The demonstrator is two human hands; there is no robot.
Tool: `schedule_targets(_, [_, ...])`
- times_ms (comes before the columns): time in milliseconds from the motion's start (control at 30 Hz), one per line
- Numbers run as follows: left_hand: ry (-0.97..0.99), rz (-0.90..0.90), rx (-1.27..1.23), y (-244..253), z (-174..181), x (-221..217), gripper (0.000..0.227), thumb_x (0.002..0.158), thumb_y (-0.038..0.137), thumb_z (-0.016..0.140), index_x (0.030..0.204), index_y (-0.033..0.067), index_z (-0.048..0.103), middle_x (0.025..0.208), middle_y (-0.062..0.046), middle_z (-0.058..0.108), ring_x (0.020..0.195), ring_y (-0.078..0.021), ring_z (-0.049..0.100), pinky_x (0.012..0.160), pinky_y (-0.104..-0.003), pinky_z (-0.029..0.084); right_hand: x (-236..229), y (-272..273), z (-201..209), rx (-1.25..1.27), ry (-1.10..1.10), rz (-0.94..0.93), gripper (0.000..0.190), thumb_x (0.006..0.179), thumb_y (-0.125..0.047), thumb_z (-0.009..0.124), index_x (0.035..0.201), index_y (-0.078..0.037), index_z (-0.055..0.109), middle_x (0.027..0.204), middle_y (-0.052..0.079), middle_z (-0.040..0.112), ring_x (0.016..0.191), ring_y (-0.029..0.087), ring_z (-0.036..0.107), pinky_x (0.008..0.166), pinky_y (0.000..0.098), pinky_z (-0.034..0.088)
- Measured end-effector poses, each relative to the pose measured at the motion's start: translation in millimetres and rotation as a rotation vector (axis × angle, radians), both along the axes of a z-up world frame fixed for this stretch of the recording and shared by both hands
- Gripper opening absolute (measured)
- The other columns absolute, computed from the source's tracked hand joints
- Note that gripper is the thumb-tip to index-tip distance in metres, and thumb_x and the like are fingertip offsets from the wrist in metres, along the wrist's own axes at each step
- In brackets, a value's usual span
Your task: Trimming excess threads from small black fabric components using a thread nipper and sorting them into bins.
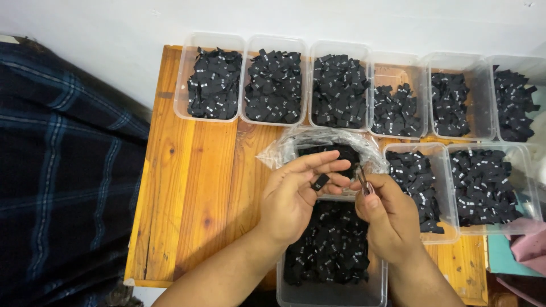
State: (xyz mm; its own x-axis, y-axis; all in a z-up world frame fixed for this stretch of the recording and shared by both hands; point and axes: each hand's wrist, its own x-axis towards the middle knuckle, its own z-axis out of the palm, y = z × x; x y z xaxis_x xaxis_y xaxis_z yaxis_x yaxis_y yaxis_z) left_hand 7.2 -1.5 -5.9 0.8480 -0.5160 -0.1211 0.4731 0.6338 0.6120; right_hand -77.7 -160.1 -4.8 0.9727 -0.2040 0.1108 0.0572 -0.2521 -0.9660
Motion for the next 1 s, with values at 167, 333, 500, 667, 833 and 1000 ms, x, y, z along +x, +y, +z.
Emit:
schedule_targets(167, [-0.152, 0.021, 0.153, -2, 2, -2, 0.043, 0.093, -0.012, 0.036, 0.127, -0.0065, 0.061, 0.122, -0.027, 0.07, 0.102, -0.0337, 0.073, 0.088, -0.037, 0.061, 0, -1, 2, -0.061, 0.01, -0.006, 0.042, 0.105, -0.04, 0.043, 0.112, -0.003, 0.062, 0.063, -0.002, 0.047, 0.054, 0.008, 0.042, 0.054, 0.0226, 0.037])
schedule_targets(333, [-0.285, 0.144, 0.259, -4, 11, -6, 0.022, 0.102, -0.003, 0.05, 0.122, -0.0032, 0.06, 0.117, -0.022, 0.071, 0.099, -0.0304, 0.076, 0.083, -0.033, 0.063, 1, -4, -1, -0.037, -0.009, 0.006, 0.044, 0.104, -0.041, 0.046, 0.113, -0.002, 0.062, 0.066, -0.001, 0.049, 0.056, 0.009, 0.045, 0.054, 0.0232, 0.041])
schedule_targets(500, [-0.314, 0.187, 0.331, -2, 28, -9, 0.012, 0.101, -0.001, 0.056, 0.112, -0.0023, 0.057, 0.094, -0.018, 0.07, 0.095, -0.027, 0.078, 0.085, -0.034, 0.067, 1, 1, -2, 0.284, -0.19, 0.049, 0.037, 0.106, -0.031, 0.049, 0.113, 0.004, 0.057, 0.065, -0.004, 0.034, 0.055, 0.007, 0.03, 0.051, 0.0219, 0.03])
schedule_targets(667, [-0.408, 0.126, 0.628, 11, 44, 9, 0.013, 0.094, 0.007, 0.067, 0.107, 0.0055, 0.065, 0.092, -0.012, 0.075, 0.084, -0.0178, 0.075, 0.073, -0.029, 0.065, -1, 0, -7, 0.297, -0.237, 0.016, 0.035, 0.105, -0.031, 0.05, 0.111, 0.003, 0.058, 0.065, -0.001, 0.037, 0.055, 0.01, 0.035, 0.052, 0.0236, 0.032])
schedule_targets(833, [-0.758, 0.375, 0.923, 19, 24, 63, 0.008, 0.089, 0.012, 0.076, 0.096, 0.0094, 0.071, 0.093, -0.005, 0.076, 0.082, -0.0142, 0.07, 0.076, -0.029, 0.06, -4, -1, -7, 0.224, -0.251, 0.028, 0.033, 0.106, -0.028, 0.048, 0.113, 0.002, 0.059, 0.069, -0.002, 0.04, 0.057, 0.009, 0.037, 0.051, 0.0234, 0.032])
schedule_targets(1000, [-0.952, 0.391, 1.351, 23, -7, 104, 0.015, 0.092, 0.025, 0.072, 0.103, 0.0185, 0.079, 0.099, 0.001, 0.078, 0.105, -0.0219, 0.065, 0.095, -0.042, 0.043, -3, -4, -7, 0.06, -0.212, 0.017, 0.039, 0.105, -0.034, 0.046, 0.112, 0.001, 0.06, 0.065, -0.001, 0.047, 0.055, 0.009, 0.041, 0.052, 0.0222, 0.037])
